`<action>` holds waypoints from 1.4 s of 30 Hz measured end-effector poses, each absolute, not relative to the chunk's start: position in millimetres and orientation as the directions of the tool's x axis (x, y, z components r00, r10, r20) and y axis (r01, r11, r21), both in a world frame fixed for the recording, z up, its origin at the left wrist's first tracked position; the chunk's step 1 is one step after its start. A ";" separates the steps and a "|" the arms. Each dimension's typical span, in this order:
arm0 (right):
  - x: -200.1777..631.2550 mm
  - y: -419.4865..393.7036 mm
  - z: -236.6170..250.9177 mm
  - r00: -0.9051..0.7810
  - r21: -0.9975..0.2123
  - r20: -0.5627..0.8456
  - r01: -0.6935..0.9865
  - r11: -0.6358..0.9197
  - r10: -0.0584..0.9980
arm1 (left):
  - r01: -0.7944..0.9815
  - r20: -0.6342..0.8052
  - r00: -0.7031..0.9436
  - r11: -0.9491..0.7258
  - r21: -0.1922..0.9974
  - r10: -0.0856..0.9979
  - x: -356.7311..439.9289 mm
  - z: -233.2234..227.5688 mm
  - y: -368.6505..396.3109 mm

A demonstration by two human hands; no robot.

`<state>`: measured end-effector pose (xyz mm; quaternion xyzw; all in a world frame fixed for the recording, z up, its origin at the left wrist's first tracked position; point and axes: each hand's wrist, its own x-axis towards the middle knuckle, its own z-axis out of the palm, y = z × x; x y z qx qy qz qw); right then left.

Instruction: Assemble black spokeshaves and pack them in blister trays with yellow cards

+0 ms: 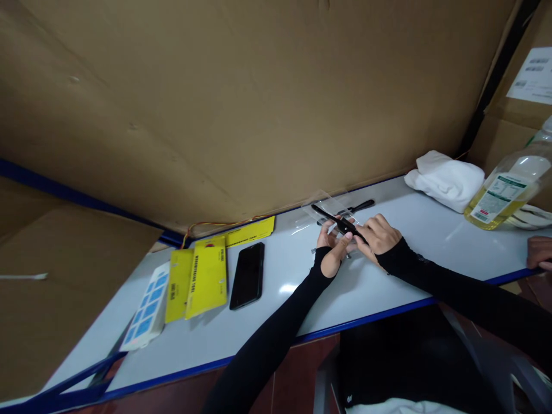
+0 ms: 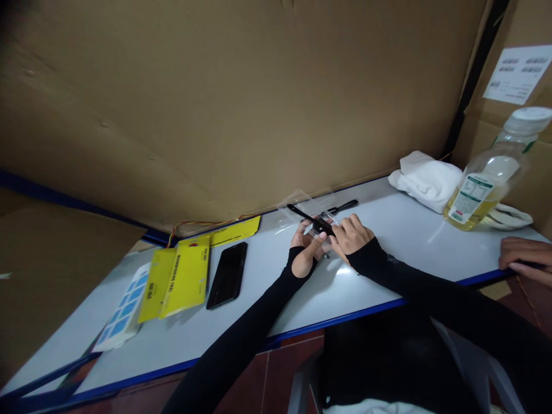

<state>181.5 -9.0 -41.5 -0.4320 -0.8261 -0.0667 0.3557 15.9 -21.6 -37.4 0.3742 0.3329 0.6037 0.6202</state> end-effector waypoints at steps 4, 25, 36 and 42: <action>182.5 -5.5 -38.5 -0.330 -0.338 0.600 0.722 0.604 0.729 | -0.508 0.021 0.050 0.007 0.861 0.999 16.6 -39.3 -19.7; 171.6 -17.2 -30.7 -0.018 -0.931 0.283 0.235 0.280 0.959 | -0.554 -0.014 -0.045 -0.013 0.832 0.999 20.2 -35.3 -16.8; 171.6 -30.3 -19.1 -0.120 -0.404 0.751 0.694 0.595 0.650 | -0.626 -0.049 -0.096 -0.022 0.780 0.994 18.2 -36.4 -12.3; 173.2 -30.3 -20.8 -0.118 -0.444 0.679 0.720 0.534 0.724 | -0.661 -0.196 -0.154 0.047 0.749 0.968 14.2 -41.7 -7.2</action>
